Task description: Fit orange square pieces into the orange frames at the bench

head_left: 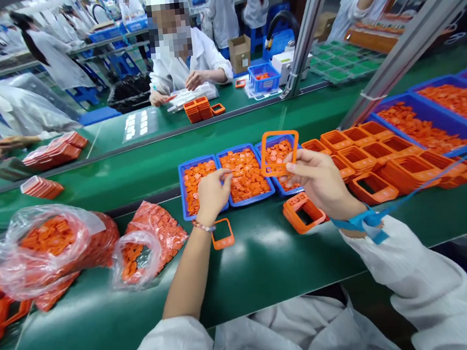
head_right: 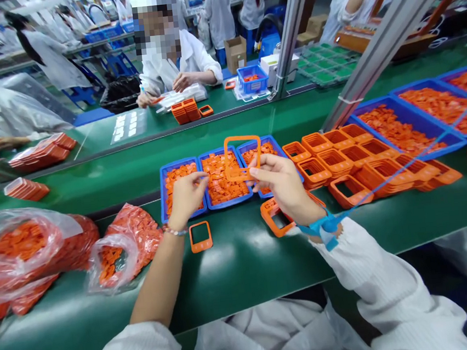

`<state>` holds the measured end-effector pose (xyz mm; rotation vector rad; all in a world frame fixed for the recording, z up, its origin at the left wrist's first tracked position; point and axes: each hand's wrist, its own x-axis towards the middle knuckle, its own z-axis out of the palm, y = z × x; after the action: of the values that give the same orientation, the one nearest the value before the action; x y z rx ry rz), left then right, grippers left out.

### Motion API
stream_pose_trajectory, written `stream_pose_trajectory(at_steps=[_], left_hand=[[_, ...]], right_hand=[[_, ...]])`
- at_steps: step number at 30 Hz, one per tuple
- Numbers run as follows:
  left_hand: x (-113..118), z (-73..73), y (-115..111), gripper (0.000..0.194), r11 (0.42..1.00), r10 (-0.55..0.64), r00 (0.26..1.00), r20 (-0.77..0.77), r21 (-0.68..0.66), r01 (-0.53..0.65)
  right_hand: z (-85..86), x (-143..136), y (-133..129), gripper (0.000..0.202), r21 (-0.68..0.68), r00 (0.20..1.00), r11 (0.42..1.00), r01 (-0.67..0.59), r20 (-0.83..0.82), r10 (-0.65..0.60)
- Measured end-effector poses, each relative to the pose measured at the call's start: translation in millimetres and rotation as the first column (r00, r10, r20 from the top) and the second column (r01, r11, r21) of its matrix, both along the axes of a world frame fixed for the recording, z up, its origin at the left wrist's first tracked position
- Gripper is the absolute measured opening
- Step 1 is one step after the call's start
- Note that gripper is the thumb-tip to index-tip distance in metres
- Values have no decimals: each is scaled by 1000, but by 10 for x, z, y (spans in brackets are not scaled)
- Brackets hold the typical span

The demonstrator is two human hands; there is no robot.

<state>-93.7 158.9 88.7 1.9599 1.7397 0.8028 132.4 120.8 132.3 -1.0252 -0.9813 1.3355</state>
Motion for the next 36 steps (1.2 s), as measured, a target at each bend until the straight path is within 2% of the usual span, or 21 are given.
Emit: stream_pose_trajectory(at_steps=[2, 3, 7, 12, 18, 23, 32, 36], left_hand=[[59, -91, 60, 24, 999, -31, 967, -254, -50, 19], [103, -127, 83, 26, 997, -45, 944, -328, -68, 24], [247, -204, 163, 33, 998, -11, 893, -449, -64, -20], [263, -224, 222, 34, 997, -1, 863, -506, -69, -40], [252, -247, 228, 29, 998, -2, 879, -477, -55, -28], [248, -260, 247, 22, 995, -25, 887, -461, -96, -22], [342, -210, 183, 23, 993, -69, 791, -608, -116, -2], [364, -191, 165, 26, 992, -78, 772, -630, -123, 0]], right_hand=[[-33, 69, -76, 24, -8, 1000, 1000, -19, 23, 19], [-52, 96, -109, 22, -8, 999, 1000, -26, 36, 26], [-114, 176, -195, 18, -7, 998, 1000, -30, 56, 30], [-152, 246, -241, 15, -6, 997, 998, -63, 34, 64], [-204, 240, -266, 17, -22, 994, 996, -90, 65, 91], [-216, 190, -260, 19, -43, 990, 992, -119, 70, 122], [-144, 137, -321, 22, -57, 985, 989, -138, 97, 143], [-113, 117, -351, 24, -61, 982, 987, -151, 103, 156]])
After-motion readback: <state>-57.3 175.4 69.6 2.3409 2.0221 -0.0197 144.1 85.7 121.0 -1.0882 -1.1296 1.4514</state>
